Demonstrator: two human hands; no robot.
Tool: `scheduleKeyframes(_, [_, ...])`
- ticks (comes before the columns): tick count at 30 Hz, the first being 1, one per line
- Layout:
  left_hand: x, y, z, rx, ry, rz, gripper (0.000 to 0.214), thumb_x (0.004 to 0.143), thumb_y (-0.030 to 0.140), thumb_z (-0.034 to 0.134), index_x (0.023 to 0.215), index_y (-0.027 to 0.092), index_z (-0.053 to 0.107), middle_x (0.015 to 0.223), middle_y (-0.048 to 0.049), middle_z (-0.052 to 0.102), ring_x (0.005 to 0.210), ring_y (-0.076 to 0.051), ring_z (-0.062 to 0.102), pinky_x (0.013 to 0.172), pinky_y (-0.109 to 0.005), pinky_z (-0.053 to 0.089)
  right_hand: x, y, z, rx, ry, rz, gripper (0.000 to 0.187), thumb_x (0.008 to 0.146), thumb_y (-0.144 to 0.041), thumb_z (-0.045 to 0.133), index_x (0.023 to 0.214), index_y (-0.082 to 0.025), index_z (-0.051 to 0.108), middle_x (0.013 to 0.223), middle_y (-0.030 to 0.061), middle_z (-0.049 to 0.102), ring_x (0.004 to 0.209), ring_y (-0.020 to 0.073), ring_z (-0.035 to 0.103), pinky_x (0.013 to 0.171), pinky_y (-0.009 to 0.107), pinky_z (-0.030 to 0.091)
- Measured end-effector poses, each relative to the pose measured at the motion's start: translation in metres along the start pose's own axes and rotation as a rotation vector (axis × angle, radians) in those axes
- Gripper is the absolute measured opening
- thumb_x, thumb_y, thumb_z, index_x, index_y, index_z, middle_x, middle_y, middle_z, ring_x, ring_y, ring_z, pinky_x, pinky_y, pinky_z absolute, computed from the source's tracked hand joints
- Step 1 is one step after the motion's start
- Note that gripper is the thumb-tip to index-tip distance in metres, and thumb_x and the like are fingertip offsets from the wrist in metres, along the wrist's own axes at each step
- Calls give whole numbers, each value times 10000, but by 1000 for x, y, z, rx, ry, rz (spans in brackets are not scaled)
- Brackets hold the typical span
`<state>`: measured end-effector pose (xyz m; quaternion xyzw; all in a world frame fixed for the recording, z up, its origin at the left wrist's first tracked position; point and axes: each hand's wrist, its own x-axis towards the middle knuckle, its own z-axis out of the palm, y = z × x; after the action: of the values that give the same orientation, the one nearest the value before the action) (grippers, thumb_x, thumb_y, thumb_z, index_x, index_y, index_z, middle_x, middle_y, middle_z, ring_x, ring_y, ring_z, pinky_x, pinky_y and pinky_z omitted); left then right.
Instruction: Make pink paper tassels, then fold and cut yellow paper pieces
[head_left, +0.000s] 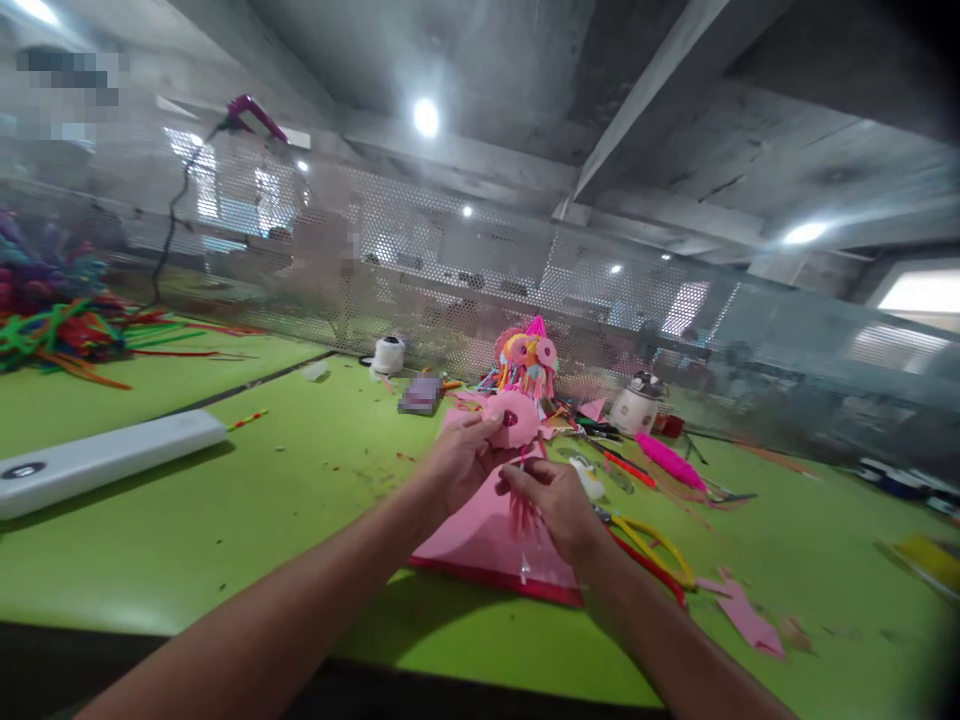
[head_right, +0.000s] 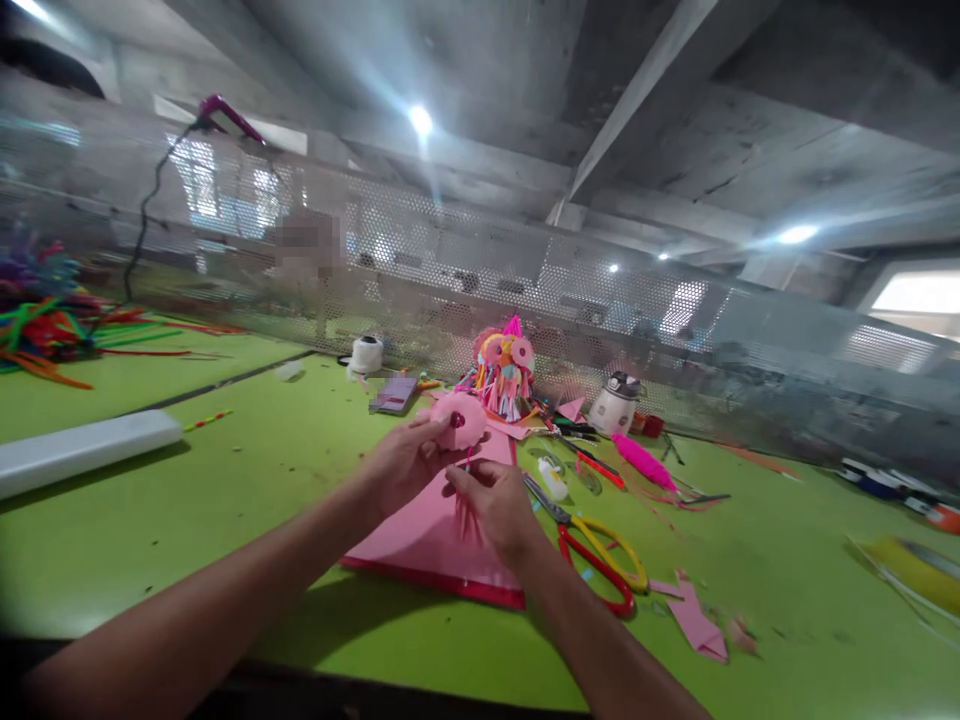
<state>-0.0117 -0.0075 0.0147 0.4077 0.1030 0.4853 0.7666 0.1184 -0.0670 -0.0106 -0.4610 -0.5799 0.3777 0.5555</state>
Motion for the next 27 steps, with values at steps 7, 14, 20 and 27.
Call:
scheduleKeyframes(7, [1,0,1,-17,21,17,85,847,154,617,852,80,657,747,-88,682,685,-176,677,725,-317,570,0,4,-1,49,-37,-30,309,800,-435,696,711,-146,760,664,71,708,663,162,607,693,295,455])
scheduleKeyframes(14, [0,2,-3,48,-3,-20,115,850,202,610,848,92,646,679,-75,655,596,-199,659,445,-251,494,-3,6,-1,159,-45,-23,225,797,-374,726,801,-152,761,729,65,721,722,167,633,750,302,466])
scheduleKeyframes(20, [-1,0,-4,48,-18,10,88,833,167,633,813,83,648,718,-76,666,576,-143,625,538,-240,523,-1,6,1,181,-5,-24,311,810,-434,702,718,-140,748,615,56,690,582,145,605,658,286,464])
scheduleKeyframes(27, [0,0,-4,25,-7,-9,83,838,137,614,809,75,662,749,-99,677,638,-160,653,619,-262,545,-3,7,-1,36,-37,-94,336,859,-436,641,737,-154,779,664,71,708,657,172,613,685,297,464])
